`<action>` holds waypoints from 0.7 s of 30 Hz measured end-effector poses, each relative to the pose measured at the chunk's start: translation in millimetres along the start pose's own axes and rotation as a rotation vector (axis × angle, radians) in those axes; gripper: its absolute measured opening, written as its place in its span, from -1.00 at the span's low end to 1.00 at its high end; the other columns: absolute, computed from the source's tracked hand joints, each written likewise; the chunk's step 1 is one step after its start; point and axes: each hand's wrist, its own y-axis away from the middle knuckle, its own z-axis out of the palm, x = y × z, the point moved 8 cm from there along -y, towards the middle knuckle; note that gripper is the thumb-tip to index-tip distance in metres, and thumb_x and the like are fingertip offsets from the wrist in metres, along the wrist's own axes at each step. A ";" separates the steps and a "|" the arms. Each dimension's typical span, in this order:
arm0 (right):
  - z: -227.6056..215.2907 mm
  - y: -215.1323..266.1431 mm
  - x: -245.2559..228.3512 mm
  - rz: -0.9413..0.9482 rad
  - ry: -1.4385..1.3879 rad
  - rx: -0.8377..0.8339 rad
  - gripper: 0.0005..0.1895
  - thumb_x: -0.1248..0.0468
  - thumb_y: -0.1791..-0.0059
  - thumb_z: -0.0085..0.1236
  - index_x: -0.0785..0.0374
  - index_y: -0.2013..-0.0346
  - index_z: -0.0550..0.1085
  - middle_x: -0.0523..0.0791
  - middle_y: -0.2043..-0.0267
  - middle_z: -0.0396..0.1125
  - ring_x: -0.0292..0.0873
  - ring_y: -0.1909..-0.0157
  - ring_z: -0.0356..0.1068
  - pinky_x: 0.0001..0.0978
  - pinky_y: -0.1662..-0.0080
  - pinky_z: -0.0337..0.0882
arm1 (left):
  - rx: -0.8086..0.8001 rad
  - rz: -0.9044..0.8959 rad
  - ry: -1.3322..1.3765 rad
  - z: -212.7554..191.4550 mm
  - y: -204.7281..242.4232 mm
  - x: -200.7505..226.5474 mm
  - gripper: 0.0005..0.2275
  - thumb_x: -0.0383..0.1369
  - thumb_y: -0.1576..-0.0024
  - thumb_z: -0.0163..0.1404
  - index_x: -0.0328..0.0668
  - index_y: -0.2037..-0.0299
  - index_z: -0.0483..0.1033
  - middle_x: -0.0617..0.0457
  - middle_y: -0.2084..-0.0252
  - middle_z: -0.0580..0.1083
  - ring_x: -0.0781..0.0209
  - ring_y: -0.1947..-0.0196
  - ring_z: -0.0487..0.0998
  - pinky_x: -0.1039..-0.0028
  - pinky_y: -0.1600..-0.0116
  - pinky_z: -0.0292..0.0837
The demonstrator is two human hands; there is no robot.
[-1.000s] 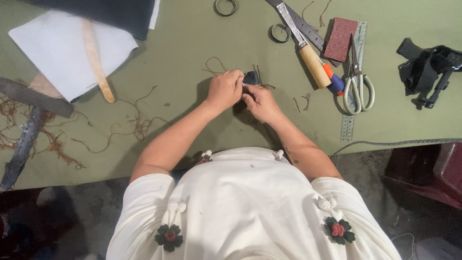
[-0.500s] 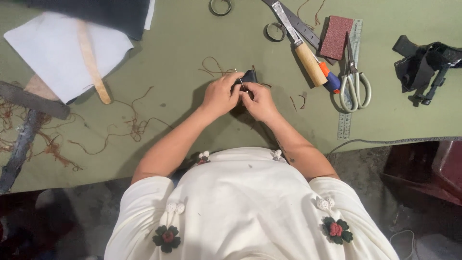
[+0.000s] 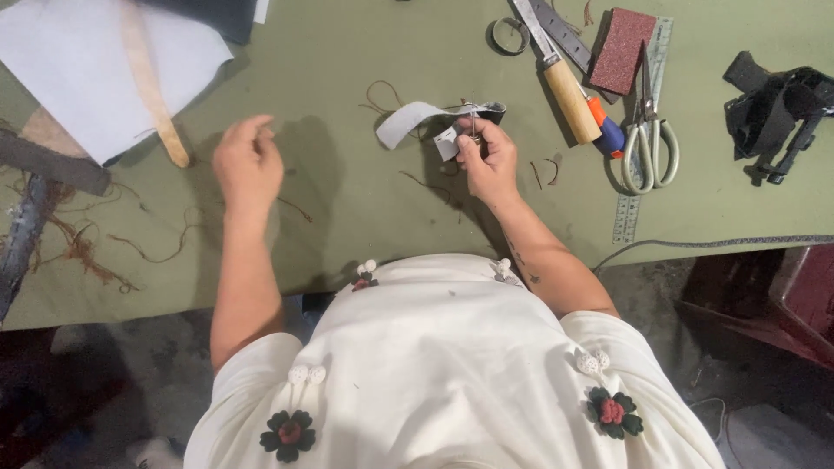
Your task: Using a hand awl to punch holes into small leather strips on a workshop table.
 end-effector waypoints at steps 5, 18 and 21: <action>21.5 1.8 -38.1 -0.230 0.107 -0.183 -0.73 0.32 -0.12 0.13 0.48 -0.04 0.56 -0.01 0.46 0.33 -0.08 0.48 0.42 -0.28 0.37 0.46 | 0.037 -0.027 0.070 -10.1 -2.9 12.0 -0.84 -0.60 -0.27 0.07 -0.33 -0.02 0.55 -0.14 0.19 0.49 -0.13 0.16 0.57 0.22 0.06 0.49; 29.8 9.7 -41.5 -0.244 0.243 -0.264 -0.54 0.02 -0.20 -0.01 0.35 -0.18 0.44 -0.16 0.45 0.39 -0.22 0.32 0.38 -0.29 0.05 0.38 | -0.540 0.121 0.490 140.1 -40.2 149.5 -0.71 -0.34 -0.26 -0.12 -0.06 -0.17 0.46 0.07 -0.09 0.54 0.10 -0.07 0.53 0.27 -0.11 0.37; 29.4 5.9 -47.7 -0.244 0.238 -0.251 -0.55 0.02 -0.20 -0.02 0.35 -0.14 0.44 -0.15 0.37 0.41 -0.20 0.26 0.38 -0.28 0.04 0.39 | -0.672 0.018 0.490 139.6 -39.8 150.3 -0.76 -0.32 -0.22 -0.13 0.03 -0.02 0.55 0.22 0.18 0.62 0.28 0.23 0.59 0.41 0.14 0.38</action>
